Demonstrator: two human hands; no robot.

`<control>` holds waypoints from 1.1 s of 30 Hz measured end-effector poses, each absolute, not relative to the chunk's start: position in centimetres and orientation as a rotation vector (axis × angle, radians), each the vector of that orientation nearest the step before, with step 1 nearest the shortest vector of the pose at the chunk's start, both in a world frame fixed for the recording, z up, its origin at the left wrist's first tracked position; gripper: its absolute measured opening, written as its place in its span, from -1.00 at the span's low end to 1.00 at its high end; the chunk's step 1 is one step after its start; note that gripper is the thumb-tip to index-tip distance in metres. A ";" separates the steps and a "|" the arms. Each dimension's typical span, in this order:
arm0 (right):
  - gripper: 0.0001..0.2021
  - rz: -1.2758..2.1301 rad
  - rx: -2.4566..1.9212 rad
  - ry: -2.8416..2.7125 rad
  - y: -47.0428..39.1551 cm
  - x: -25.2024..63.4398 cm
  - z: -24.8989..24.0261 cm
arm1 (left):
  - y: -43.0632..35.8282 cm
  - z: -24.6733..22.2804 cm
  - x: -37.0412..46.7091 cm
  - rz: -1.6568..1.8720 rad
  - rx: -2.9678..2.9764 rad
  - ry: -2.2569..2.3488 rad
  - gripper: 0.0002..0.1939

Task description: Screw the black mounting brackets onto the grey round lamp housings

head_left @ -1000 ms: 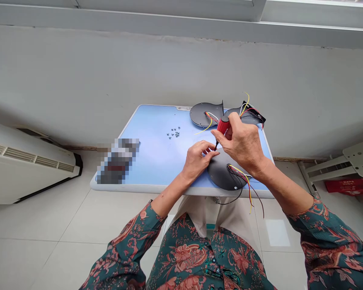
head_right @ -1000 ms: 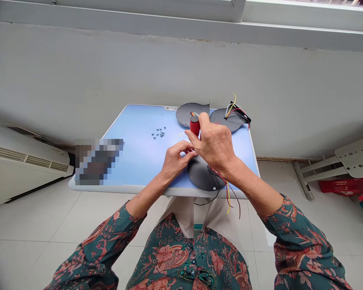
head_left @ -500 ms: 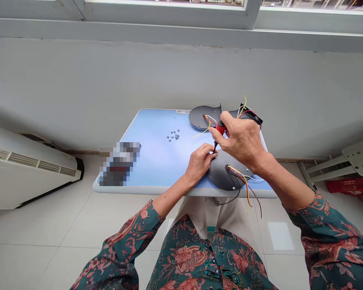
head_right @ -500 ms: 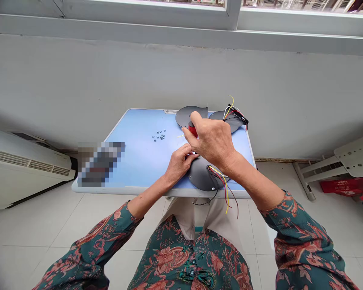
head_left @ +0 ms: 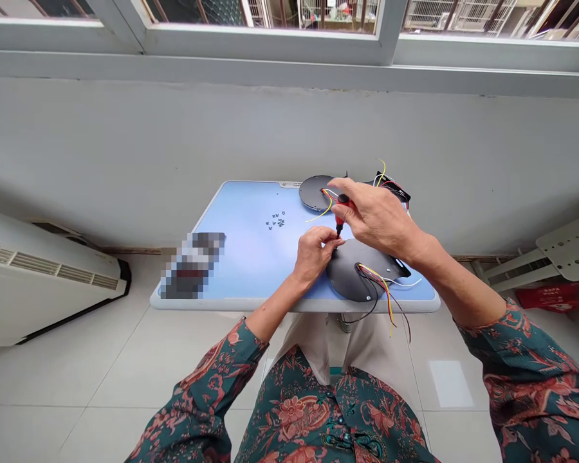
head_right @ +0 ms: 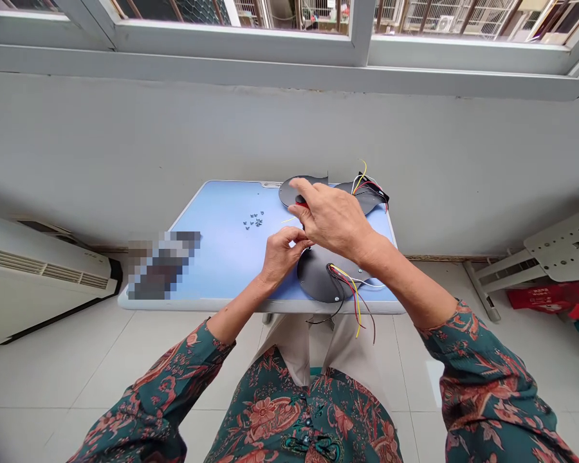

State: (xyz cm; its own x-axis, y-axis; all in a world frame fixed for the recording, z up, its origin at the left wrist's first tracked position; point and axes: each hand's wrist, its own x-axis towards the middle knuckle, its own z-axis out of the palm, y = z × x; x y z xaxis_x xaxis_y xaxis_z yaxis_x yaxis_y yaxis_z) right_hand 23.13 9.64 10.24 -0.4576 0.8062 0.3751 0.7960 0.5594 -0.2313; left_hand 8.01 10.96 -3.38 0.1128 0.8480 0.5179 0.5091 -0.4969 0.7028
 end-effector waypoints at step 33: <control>-0.80 0.152 -1.151 -2.440 10.9 23.4 10.7 | 5.1 -6.5 9.6 1.063 2.061 1.788 -0.78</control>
State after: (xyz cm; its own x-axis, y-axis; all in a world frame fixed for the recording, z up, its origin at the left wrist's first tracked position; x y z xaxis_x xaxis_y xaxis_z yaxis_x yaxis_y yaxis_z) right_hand 23.35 10.92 10.70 -0.5592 0.7568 0.3383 0.7089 0.6482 -0.2782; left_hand 9.59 5.06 -6.53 0.0022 0.9267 0.3758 0.7728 -0.2401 0.5875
